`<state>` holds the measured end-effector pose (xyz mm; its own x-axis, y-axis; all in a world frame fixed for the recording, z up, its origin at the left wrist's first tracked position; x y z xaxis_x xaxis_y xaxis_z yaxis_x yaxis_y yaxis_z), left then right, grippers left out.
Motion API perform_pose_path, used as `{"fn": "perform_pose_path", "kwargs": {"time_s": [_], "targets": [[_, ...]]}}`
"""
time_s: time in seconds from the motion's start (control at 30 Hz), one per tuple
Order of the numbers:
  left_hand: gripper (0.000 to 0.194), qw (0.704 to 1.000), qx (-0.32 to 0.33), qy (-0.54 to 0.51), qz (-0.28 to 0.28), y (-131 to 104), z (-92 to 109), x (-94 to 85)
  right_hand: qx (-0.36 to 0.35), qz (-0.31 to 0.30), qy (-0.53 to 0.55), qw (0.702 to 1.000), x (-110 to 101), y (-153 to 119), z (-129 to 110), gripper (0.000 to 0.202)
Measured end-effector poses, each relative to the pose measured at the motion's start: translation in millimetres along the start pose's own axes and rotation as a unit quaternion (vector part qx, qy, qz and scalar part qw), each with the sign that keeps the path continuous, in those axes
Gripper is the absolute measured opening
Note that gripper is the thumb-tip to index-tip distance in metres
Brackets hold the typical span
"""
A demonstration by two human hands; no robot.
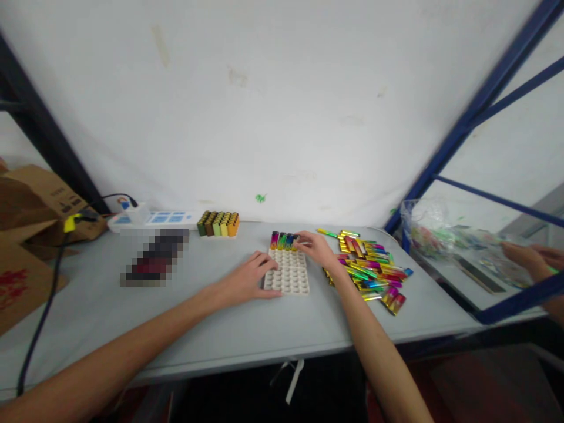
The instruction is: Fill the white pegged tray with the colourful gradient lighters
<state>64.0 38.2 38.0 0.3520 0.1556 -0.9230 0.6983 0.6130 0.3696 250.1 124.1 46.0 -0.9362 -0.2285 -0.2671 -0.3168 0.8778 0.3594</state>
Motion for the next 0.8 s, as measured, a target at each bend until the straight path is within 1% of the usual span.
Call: {"fn": "perform_pose_path", "kwargs": {"time_s": [0.13, 0.23, 0.3, 0.37, 0.4, 0.47, 0.53, 0.6, 0.67, 0.8], "targets": [[0.05, 1.0, -0.001, -0.003, 0.003, 0, 0, -0.7, -0.007, -0.017, -0.069, 0.997, 7, 0, -1, 0.02], [0.05, 1.0, 0.0, -0.001, 0.0, 0, 0, -0.3, -0.019, -0.019, -0.104, 0.994, -3, -2, -6, 0.026], [0.049, 1.0, 0.0, -0.002, 0.0, 0, 0, -0.8, -0.027, -0.005, -0.123, 0.992, -19, -4, -7, 0.031], [0.049, 1.0, 0.001, -0.004, 0.002, 0, 0, -2.0, -0.029, 0.037, -0.177, 0.983, -43, -6, -5, 0.027], [0.05, 1.0, 0.001, -0.005, 0.001, 0, 0, -2.3, -0.021, 0.071, -0.225, 0.972, -58, -7, -2, 0.026], [0.05, 1.0, -0.001, -0.005, -0.003, 0, 0, -2.4, 0.022, 0.137, -0.327, 0.935, -84, -11, 8, 0.034], [0.051, 1.0, -0.001, -0.005, -0.004, -1, 0, -2.3, 0.071, 0.168, -0.39, 0.903, -101, -15, 20, 0.043], [0.051, 1.0, 0.0, -0.005, -0.003, -1, 0, -1.8, 0.102, 0.168, -0.409, 0.891, -106, -18, 32, 0.046], [0.051, 1.0, 0.0, -0.005, 0.0, -1, 0, -1.1, 0.12, 0.163, -0.415, 0.887, -105, -19, 40, 0.043], [0.051, 1.0, -0.002, -0.003, 0.005, 0, -1, -0.5, 0.134, 0.162, -0.427, 0.88, -101, -17, 44, 0.032]]}}
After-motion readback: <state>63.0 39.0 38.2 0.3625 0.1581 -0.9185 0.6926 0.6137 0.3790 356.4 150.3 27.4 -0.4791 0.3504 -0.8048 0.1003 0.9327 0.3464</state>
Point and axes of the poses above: each hand's wrist, its own y-axis towards the middle knuckle, its own x-axis out of the palm, z = x × y, the point moved 8 cm from there along y, towards the middle knuckle, and after that the axes turned 15 degrees about y, right-handed, at the moved point
